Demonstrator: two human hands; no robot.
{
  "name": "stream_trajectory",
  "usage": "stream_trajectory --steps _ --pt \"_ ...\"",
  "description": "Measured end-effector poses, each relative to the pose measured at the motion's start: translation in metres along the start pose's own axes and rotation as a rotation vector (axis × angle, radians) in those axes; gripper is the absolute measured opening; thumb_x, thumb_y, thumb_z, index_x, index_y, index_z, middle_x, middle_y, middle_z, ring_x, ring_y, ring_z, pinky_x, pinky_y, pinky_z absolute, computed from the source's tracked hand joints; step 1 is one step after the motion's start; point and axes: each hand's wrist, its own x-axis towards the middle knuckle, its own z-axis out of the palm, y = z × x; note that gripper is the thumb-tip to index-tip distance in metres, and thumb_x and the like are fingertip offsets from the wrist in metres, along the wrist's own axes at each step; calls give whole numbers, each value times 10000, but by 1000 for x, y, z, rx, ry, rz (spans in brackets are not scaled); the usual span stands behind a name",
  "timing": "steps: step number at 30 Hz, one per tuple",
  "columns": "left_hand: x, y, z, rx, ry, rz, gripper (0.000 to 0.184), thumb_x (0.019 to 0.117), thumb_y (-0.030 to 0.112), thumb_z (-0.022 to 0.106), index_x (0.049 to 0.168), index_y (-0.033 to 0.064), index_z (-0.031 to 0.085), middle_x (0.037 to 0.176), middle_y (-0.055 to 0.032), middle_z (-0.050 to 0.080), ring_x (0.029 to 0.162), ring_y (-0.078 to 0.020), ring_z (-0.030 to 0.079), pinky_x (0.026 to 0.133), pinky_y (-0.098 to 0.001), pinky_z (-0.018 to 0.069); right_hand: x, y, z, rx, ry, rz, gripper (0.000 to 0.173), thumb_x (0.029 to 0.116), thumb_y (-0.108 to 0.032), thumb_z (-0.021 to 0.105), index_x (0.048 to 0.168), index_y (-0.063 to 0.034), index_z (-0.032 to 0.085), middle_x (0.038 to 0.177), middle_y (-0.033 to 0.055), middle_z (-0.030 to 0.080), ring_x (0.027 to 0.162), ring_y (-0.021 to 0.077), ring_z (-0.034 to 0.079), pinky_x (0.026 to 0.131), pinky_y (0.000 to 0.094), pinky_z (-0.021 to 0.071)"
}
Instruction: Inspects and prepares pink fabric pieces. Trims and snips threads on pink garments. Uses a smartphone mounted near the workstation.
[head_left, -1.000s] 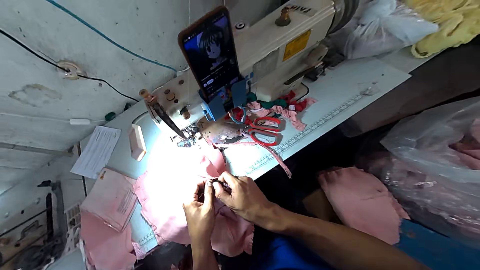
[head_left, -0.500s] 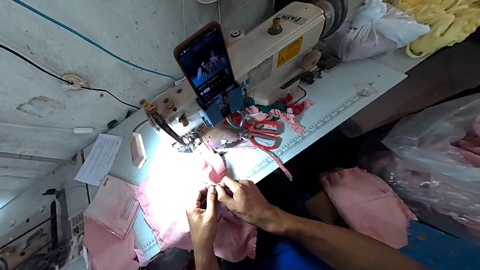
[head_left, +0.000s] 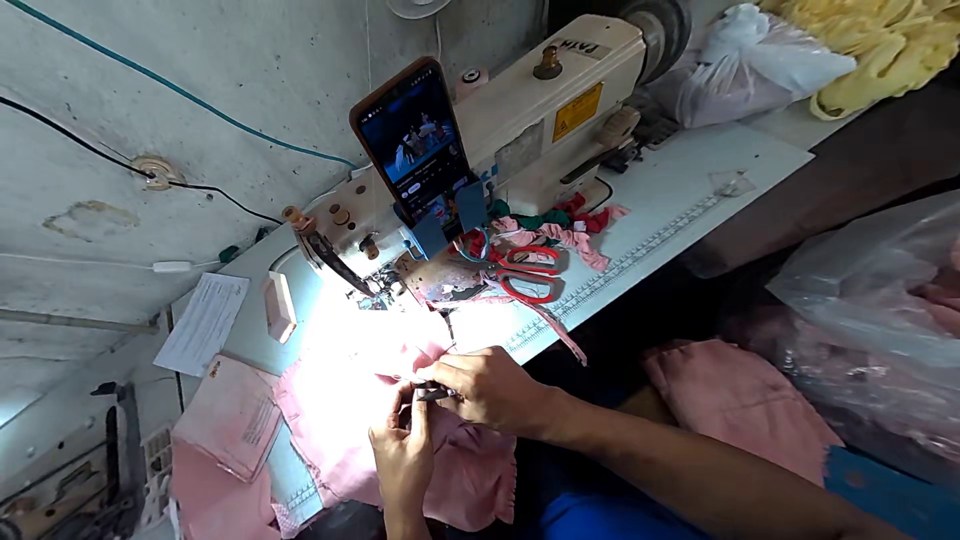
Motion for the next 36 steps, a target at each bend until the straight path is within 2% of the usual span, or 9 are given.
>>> stream_trajectory --steps 3,7,11,14,19,24,29,34,36 --pt "-1 1 2 27 -6 10 157 971 77 600 1041 3 720 913 -24 740 816 -78 721 737 -232 624 1 0 7 -55 54 64 185 914 -278 685 981 -108 717 781 30 673 645 179 660 525 361 523" --pt "4 3 4 -6 15 -26 133 973 113 641 1001 14 725 880 -35 737 793 -109 724 707 -257 629 5 -11 19 126 142 391 271 916 -328 668 953 -64 719 721 59 668 646 190 654 574 394 534" --pt "9 6 -3 -76 13 -124 140 976 128 662 1001 7 727 842 -51 733 752 -129 720 700 -282 628 3 -16 18 127 101 387 243 910 -313 670 940 -75 709 724 56 660 653 189 649 578 386 527" --pt "11 10 -5 -73 38 -153 133 958 114 679 926 4 746 764 -54 729 675 -131 711 651 -279 623 1 -17 17 59 111 318 198 893 -284 674 929 -90 699 705 37 646 622 177 638 539 364 510" --pt "9 15 -7 121 33 -109 138 930 181 665 889 75 743 729 27 706 641 -67 686 604 -239 602 -4 -16 18 -84 136 181 191 891 -284 675 933 -100 702 737 24 659 614 163 647 500 339 507" --pt "11 8 -3 -22 13 -87 141 970 156 667 917 35 717 773 -25 705 690 -112 694 644 -259 609 7 -24 9 276 5 572 277 950 -350 613 933 -83 686 699 47 616 655 181 613 591 391 494" --pt "13 6 -6 -127 -56 -116 119 969 125 656 943 23 710 802 -39 707 730 -119 697 689 -271 609 4 -21 9 225 13 525 274 949 -335 612 929 -71 684 693 60 621 647 194 627 585 394 509" --pt "15 9 -2 -291 -45 -142 98 979 49 622 918 0 681 770 -40 684 691 -99 668 668 -247 587 11 -18 -1 473 -40 643 258 964 -341 613 926 -96 684 715 -1 588 654 87 559 604 290 462" --pt "16 7 0 -317 -41 -162 94 982 37 618 930 -12 679 780 -51 688 694 -105 672 666 -251 590 10 -18 2 439 1 645 270 972 -346 604 960 -96 707 743 11 626 678 102 589 623 308 484"
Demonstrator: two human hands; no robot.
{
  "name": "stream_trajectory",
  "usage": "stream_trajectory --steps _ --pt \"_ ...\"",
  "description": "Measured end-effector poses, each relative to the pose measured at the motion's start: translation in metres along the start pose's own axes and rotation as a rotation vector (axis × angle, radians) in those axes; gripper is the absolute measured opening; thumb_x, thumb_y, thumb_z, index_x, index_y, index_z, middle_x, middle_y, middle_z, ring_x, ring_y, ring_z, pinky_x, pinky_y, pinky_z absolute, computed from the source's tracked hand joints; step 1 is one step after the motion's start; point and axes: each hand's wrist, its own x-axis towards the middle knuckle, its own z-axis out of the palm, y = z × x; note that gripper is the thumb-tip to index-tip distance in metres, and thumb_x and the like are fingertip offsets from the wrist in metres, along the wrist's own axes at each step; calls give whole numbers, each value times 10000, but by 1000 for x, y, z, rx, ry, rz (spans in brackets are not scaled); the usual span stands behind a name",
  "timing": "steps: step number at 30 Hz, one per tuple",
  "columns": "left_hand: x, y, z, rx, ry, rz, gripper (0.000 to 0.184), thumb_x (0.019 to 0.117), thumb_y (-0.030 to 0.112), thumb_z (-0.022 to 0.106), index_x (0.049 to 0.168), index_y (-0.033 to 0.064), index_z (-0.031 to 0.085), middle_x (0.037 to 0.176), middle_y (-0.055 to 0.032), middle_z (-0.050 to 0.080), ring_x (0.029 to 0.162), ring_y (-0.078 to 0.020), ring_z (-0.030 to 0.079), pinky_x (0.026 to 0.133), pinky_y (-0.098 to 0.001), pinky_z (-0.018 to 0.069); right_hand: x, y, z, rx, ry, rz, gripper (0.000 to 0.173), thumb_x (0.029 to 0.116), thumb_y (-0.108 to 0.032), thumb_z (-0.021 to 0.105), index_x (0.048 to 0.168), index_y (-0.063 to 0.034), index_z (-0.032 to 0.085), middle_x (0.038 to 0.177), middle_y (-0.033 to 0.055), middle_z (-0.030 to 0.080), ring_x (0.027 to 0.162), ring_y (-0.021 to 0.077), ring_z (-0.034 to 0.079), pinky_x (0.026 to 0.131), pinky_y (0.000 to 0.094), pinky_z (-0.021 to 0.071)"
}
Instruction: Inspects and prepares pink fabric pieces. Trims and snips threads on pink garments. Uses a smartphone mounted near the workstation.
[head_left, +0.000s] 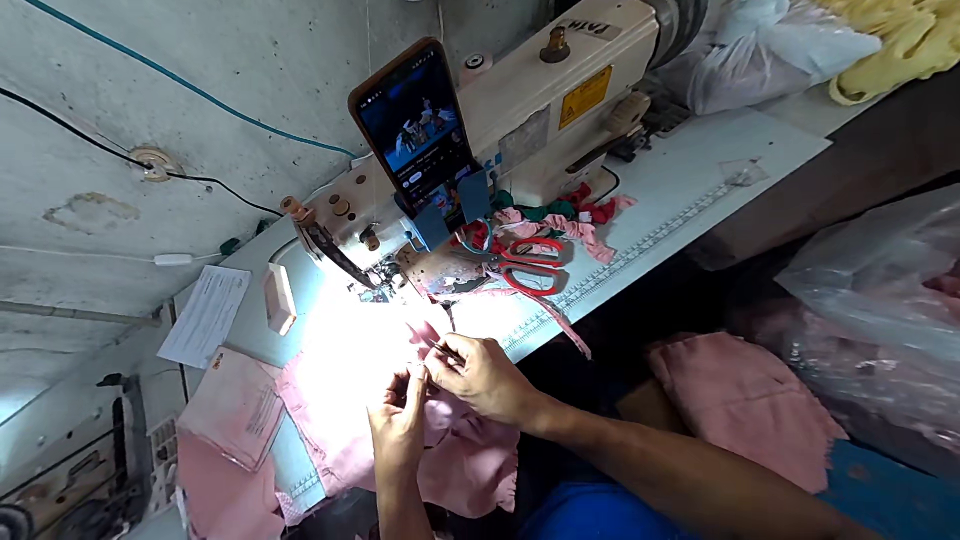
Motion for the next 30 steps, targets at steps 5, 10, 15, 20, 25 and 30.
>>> stream_trajectory --steps 5,10,15,20,25,30 --pt "4 5 5 59 51 -13 82 969 78 649 915 32 689 767 17 688 699 -52 660 679 -228 579 -25 -7 -4 10 76 -194 421 1026 -425 540 1227 -64 619 794 14 660 682 108 628 615 336 544" --pt "2 8 4 76 22 -21 102 1003 119 662 969 41 717 827 -40 712 720 -113 682 685 -284 599 -39 -1 -3 -4 -53 -86 282 1022 -337 512 1184 -116 580 749 -41 594 628 71 580 557 305 508" --pt "1 8 5 64 14 -30 112 1018 109 638 993 26 709 838 -52 710 723 -116 678 682 -280 592 -32 -2 0 -44 16 3 226 983 -332 587 1103 -141 600 699 -55 603 576 68 572 513 299 490" --pt "2 5 7 34 12 -12 89 1012 84 637 1004 25 703 841 -50 699 725 -110 665 672 -268 579 -26 -3 -1 -65 32 6 211 971 -320 615 1072 -135 601 679 -49 601 566 71 574 503 293 481" --pt "1 5 6 42 3 -4 95 1008 79 643 1018 14 711 850 -54 710 736 -109 674 690 -269 587 -23 -4 -1 -75 46 -14 194 973 -314 618 1047 -135 605 667 -52 596 551 61 566 490 277 472" --pt "0 5 8 37 1 10 96 1010 71 633 1009 10 708 835 -57 707 728 -111 674 692 -274 588 -20 -4 -2 -85 60 -41 180 972 -297 625 1032 -130 600 664 -49 588 547 63 556 485 275 460"
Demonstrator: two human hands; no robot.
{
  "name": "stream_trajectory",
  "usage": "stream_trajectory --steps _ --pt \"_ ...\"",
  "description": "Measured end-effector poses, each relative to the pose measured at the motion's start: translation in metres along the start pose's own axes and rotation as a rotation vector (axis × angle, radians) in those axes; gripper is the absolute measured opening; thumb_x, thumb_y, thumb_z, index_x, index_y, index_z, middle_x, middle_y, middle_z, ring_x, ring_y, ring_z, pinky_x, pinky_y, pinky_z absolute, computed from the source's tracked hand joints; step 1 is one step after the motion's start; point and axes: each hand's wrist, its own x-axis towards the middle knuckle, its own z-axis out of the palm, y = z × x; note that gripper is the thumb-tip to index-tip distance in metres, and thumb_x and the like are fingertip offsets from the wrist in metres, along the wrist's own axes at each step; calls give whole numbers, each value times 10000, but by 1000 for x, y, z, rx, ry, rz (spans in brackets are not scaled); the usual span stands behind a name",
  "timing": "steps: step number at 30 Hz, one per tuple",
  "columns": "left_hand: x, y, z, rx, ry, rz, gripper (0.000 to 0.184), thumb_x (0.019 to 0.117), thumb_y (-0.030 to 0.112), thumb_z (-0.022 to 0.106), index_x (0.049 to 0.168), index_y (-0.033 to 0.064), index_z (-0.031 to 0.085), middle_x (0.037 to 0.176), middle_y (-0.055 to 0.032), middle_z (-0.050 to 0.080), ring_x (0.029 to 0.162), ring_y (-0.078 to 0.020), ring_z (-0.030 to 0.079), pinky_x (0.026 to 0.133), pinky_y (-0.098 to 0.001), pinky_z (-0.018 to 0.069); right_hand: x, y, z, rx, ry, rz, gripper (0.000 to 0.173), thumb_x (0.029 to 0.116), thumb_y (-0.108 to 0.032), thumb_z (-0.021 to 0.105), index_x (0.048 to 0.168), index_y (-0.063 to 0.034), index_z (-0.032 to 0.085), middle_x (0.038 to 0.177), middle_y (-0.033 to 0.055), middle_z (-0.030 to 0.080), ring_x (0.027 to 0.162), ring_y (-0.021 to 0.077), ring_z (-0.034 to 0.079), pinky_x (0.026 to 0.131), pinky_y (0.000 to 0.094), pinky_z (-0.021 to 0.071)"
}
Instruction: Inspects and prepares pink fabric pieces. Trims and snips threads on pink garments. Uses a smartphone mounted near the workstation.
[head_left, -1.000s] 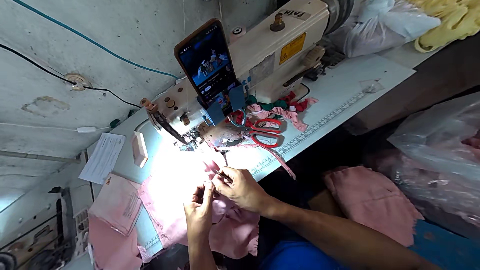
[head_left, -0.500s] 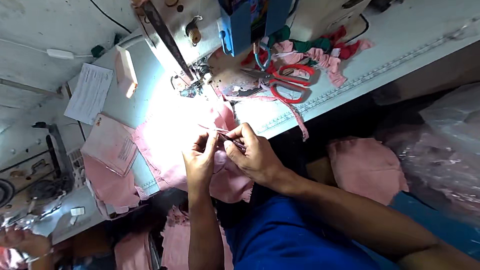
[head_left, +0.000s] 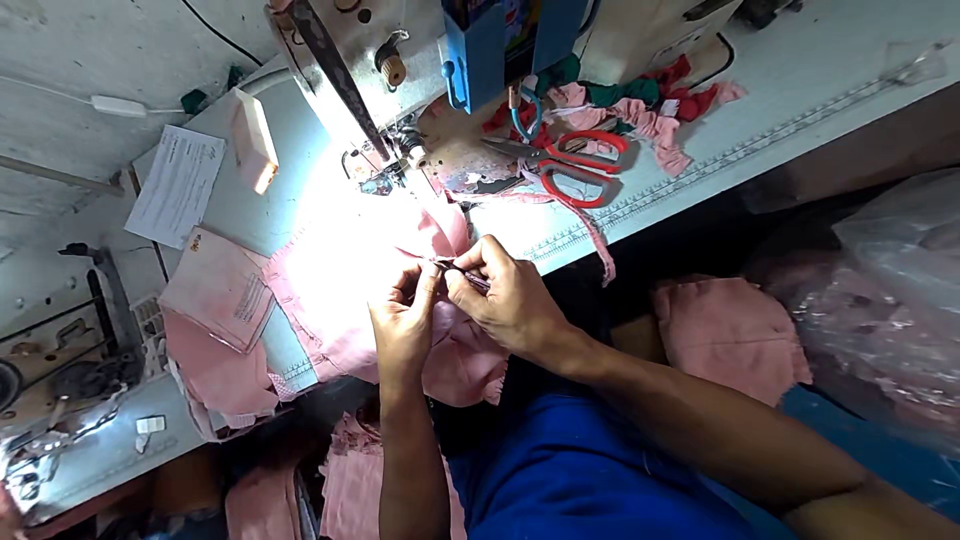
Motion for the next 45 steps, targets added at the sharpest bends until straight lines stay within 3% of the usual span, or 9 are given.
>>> stream_trajectory --steps 8,14,17,22,24,28,37,42,45 --pt "-1 1 -1 -16 -20 12 104 1018 80 621 1017 14 702 844 -53 704 738 -114 672 703 -279 589 4 9 -2 161 -48 -49 134 995 -243 614 1018 -112 594 714 -40 618 577 38 579 509 231 486" --pt "1 1 -3 -37 -44 34 92 1015 87 636 1008 9 684 845 -65 691 742 -136 682 705 -308 609 13 12 -11 926 -369 347 190 1079 -196 492 953 -75 567 669 9 545 479 24 425 435 152 350" --pt "1 1 0 -37 -42 33 98 1018 90 631 1001 10 685 835 -59 687 732 -129 673 703 -299 603 12 13 -10 851 -327 291 177 1071 -181 501 951 -68 567 661 13 545 485 32 426 441 156 342" --pt "0 4 2 21 -14 6 95 1012 84 628 991 24 699 836 -46 701 744 -117 682 703 -285 600 7 5 -7 251 -108 81 120 991 -232 636 992 -119 594 679 -27 609 533 55 562 490 237 474" --pt "0 4 2 25 -28 22 95 1015 80 621 992 23 694 835 -47 694 737 -119 675 697 -287 598 8 5 -9 390 -165 139 95 1013 -208 600 993 -115 591 682 -20 600 521 50 538 480 216 454" --pt "3 3 -2 45 -54 57 91 1014 99 636 980 31 685 816 -46 671 711 -122 654 657 -281 584 15 6 -16 1108 -485 578 283 1101 -316 413 965 -137 586 639 -58 469 420 -23 318 371 115 280" --pt "2 5 1 64 -20 27 103 1012 95 623 982 35 701 817 -39 683 720 -118 665 677 -280 590 10 5 -9 308 -104 98 124 990 -223 645 967 -110 598 661 -21 599 516 57 546 478 226 458" --pt "3 4 -1 71 -36 20 116 1019 128 638 987 34 698 801 -51 672 695 -132 657 648 -291 587 14 6 -12 960 -377 460 250 1095 -266 459 919 -128 570 641 -30 480 437 0 327 395 135 278" --pt "3 4 0 59 -29 4 113 1014 116 637 977 30 701 812 -53 687 707 -133 671 670 -296 598 13 6 -10 913 -329 405 217 1081 -213 492 914 -97 566 637 -11 499 457 21 367 423 152 303"
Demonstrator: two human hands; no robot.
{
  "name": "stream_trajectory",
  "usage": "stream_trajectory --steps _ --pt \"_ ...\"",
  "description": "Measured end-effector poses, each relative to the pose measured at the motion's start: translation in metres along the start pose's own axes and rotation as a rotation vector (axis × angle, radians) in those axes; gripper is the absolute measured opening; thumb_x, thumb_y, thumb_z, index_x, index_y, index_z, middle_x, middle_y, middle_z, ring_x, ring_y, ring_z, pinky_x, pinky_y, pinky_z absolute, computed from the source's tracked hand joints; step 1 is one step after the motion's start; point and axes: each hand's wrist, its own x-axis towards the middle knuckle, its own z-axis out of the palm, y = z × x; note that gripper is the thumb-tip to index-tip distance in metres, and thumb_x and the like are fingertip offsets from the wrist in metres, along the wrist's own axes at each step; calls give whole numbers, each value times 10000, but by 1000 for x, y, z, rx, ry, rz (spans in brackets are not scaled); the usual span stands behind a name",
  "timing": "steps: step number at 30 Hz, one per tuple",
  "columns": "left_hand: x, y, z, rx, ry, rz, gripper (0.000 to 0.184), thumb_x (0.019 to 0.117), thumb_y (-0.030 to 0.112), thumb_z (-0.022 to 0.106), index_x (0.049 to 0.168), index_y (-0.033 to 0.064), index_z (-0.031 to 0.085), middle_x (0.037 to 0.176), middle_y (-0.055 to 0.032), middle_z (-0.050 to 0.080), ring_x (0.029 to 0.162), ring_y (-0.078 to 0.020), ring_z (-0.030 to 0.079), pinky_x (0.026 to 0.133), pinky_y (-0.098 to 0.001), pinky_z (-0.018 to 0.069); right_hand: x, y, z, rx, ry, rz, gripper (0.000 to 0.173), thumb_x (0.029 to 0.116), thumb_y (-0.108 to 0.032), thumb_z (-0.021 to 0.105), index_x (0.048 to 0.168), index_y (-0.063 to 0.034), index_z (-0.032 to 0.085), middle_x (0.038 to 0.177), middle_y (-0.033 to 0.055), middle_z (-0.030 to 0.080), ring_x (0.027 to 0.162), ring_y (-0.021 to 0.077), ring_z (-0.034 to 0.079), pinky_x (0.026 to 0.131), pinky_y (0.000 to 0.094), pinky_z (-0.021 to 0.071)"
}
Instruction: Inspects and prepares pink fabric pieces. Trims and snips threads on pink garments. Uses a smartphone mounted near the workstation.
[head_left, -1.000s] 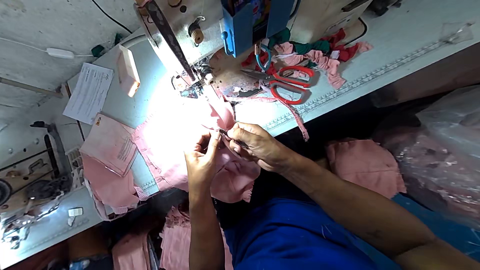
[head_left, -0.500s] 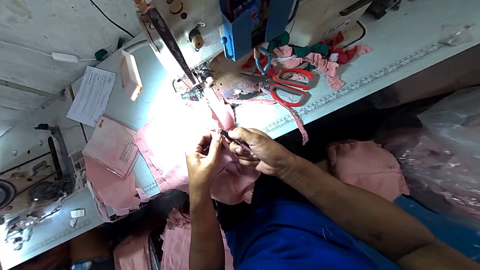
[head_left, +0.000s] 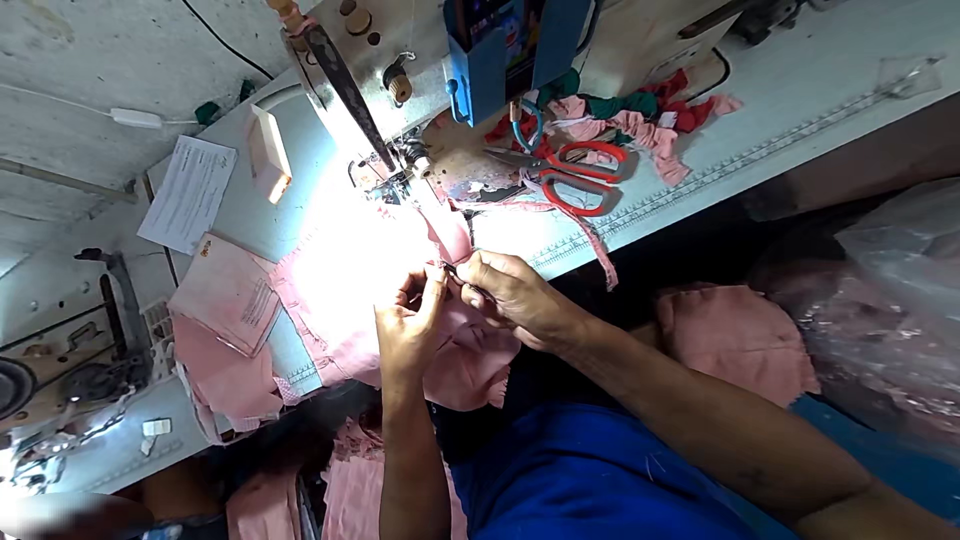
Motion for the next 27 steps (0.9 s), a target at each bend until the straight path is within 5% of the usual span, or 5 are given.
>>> stream_trajectory --steps 9,14,20,27 --pt "0 1 4 -1 12 22 92 1007 89 630 963 32 687 801 -52 677 715 -132 669 679 -296 597 1 11 -2 -384 139 -272 118 1015 -186 611 983 -75 591 656 15 578 531 82 530 510 226 450" --pt "2 1 5 -16 3 18 112 1015 119 634 975 31 689 813 -59 680 716 -144 672 676 -306 600 2 7 -2 -132 75 -191 120 1038 -133 555 939 -67 568 635 11 505 507 58 447 473 182 369" --pt "3 -4 8 -51 36 14 101 978 56 637 930 -12 695 781 -52 690 710 -116 672 684 -270 592 5 5 -3 -381 132 -194 152 1005 -217 596 970 -69 610 724 -18 597 622 52 573 600 228 499" --pt "2 -4 5 -41 75 3 102 974 61 629 937 -8 695 795 -54 693 732 -122 687 695 -275 606 4 -5 3 -584 173 -215 193 983 -287 602 991 -96 630 787 -38 612 662 24 574 620 217 489"
